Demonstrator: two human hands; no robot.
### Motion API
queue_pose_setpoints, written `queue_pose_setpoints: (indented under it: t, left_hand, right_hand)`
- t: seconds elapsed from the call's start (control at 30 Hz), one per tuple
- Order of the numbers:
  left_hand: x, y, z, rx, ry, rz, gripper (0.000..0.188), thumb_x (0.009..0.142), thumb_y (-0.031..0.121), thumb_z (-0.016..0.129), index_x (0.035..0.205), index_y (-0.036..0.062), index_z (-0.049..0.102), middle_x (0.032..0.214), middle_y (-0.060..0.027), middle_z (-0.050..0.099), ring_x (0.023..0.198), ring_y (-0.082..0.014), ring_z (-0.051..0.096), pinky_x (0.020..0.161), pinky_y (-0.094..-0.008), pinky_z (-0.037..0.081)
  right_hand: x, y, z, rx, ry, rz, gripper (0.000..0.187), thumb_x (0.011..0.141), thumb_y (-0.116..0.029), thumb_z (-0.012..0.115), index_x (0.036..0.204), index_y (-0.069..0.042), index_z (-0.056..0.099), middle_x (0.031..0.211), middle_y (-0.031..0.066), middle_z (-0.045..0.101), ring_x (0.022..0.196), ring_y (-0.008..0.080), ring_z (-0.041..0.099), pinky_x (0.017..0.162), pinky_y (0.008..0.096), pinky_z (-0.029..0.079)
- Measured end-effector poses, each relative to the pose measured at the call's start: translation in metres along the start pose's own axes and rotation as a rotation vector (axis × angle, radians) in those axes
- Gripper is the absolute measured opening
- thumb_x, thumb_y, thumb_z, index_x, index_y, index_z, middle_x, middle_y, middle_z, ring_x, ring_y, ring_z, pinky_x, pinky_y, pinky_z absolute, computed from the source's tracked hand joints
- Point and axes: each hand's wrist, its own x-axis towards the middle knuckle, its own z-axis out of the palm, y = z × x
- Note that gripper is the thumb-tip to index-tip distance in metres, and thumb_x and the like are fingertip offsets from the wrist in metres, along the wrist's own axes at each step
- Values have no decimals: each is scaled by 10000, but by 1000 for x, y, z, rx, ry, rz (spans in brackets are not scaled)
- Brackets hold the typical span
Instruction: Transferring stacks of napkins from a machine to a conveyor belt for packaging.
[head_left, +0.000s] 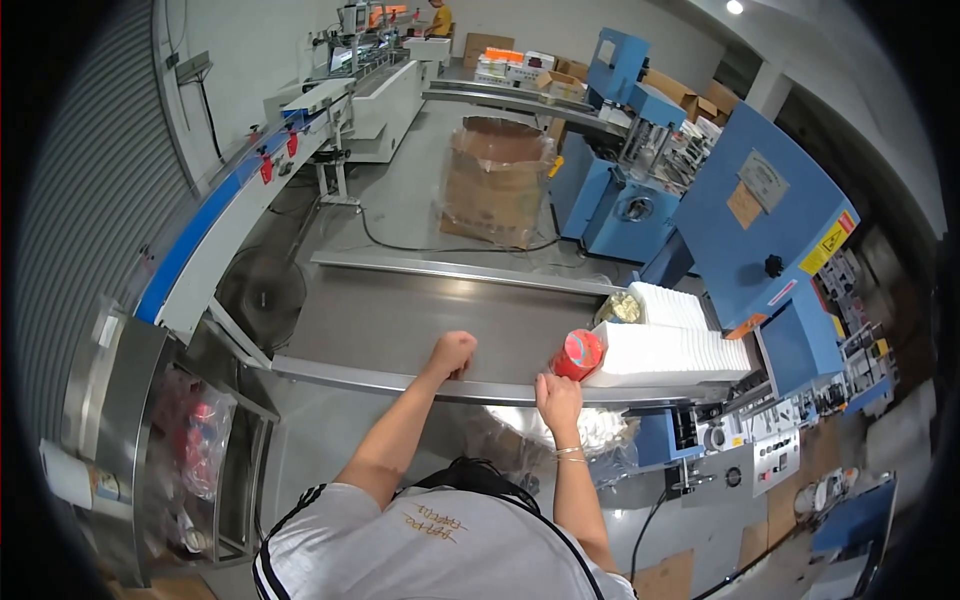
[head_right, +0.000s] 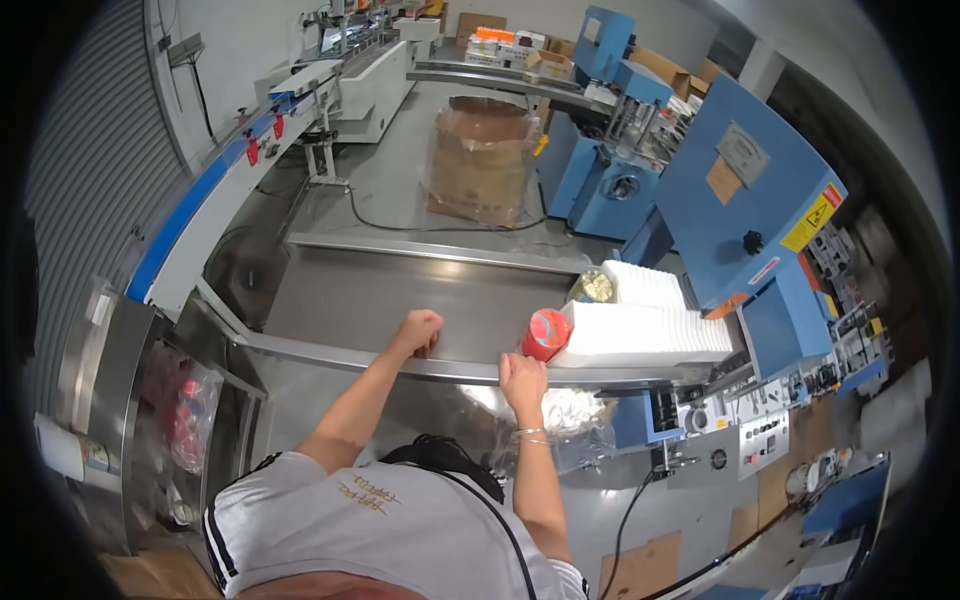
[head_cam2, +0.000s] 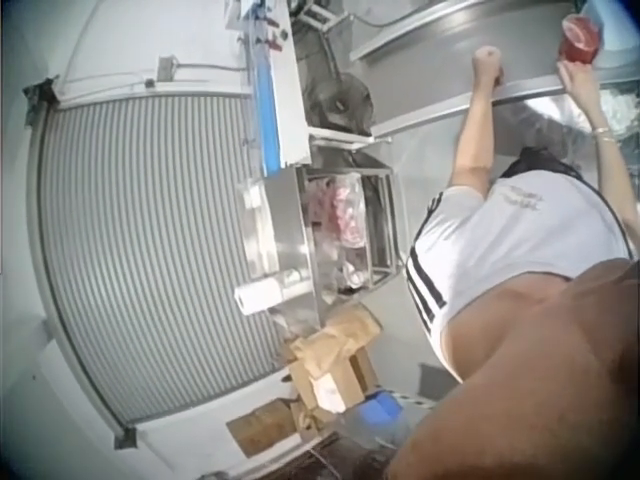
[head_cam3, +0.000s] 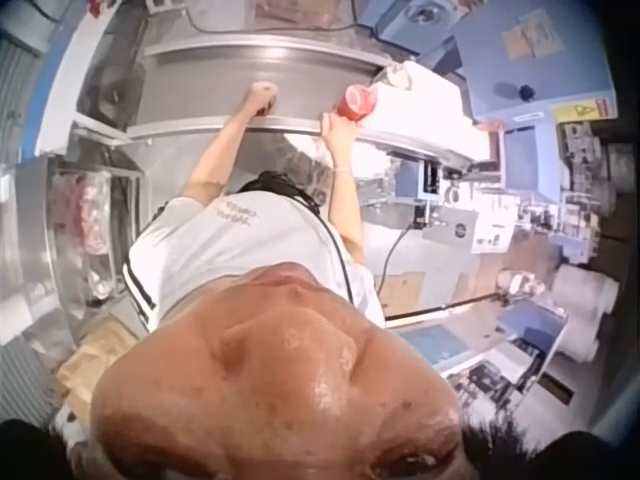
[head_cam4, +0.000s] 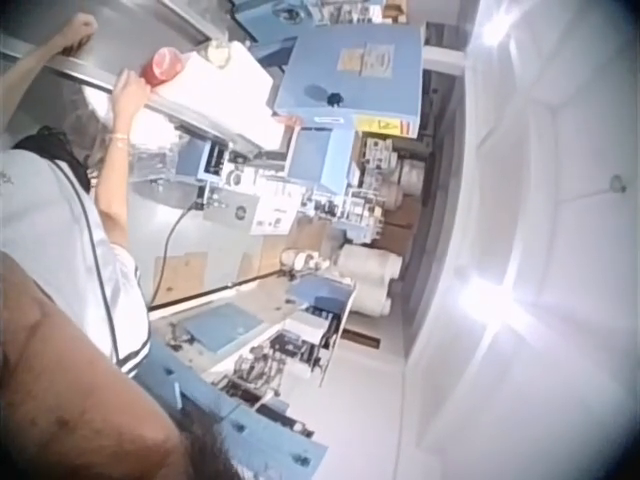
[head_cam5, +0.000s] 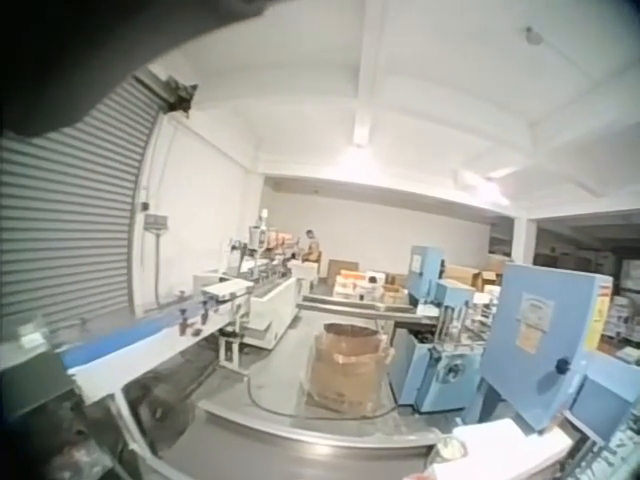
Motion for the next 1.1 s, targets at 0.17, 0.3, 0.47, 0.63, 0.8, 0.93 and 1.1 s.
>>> queue_pose_setpoints:
  t: [0.17,0.3,0.47,0.63,0.8,0.93,1.1]
  left_hand:
    - [5,-1,3,11,-10,5,171,879,160,516,789,55,617,534,-46,557,340,-146,497,284,-291,329]
    - [3,3,3,16,-15,-13,175,881,158,515,780,56,614,535,-45,558,344,-144,499,284,-290,330]
    - [4,1,3,28,-10,-10,176,881,161,518,771,59,610,532,-42,553,340,-141,491,285,-285,325]
    - [-1,9,4,47,-4,-26,183,881,171,521,757,65,604,528,-41,548,341,-134,479,290,-279,322]
    - [-7,17,5,60,-8,-39,186,876,174,519,745,69,599,523,-34,540,340,-131,470,294,-273,316]
    - [-7,17,5,58,-1,-36,188,876,178,521,740,72,595,516,-29,533,342,-130,472,295,-271,314]
    - [-7,16,5,59,-1,-9,203,873,175,522,712,69,585,512,-23,521,339,-117,437,298,-266,295]
  right_hand:
    - [1,2,0,18,10,14,257,892,-239,559,689,-87,604,650,100,589,658,291,573,648,424,426]
    - [2,0,-3,17,5,23,254,890,-235,562,690,-85,604,651,102,589,658,293,573,649,422,428]
    - [2,-2,-5,1,10,19,251,887,-231,566,686,-86,603,650,101,589,655,292,571,645,421,424]
    - [1,-1,-1,16,33,12,238,877,-227,581,683,-91,610,638,97,597,645,281,569,644,414,414]
    - [1,1,-1,26,18,14,235,878,-224,578,687,-90,611,640,101,598,644,283,569,643,415,413]
    - [2,-1,-3,30,31,15,228,875,-220,580,690,-91,611,639,100,597,644,282,569,641,414,413]
    - [2,-2,-4,31,40,14,221,871,-216,583,690,-91,609,640,99,597,646,281,571,641,412,412]
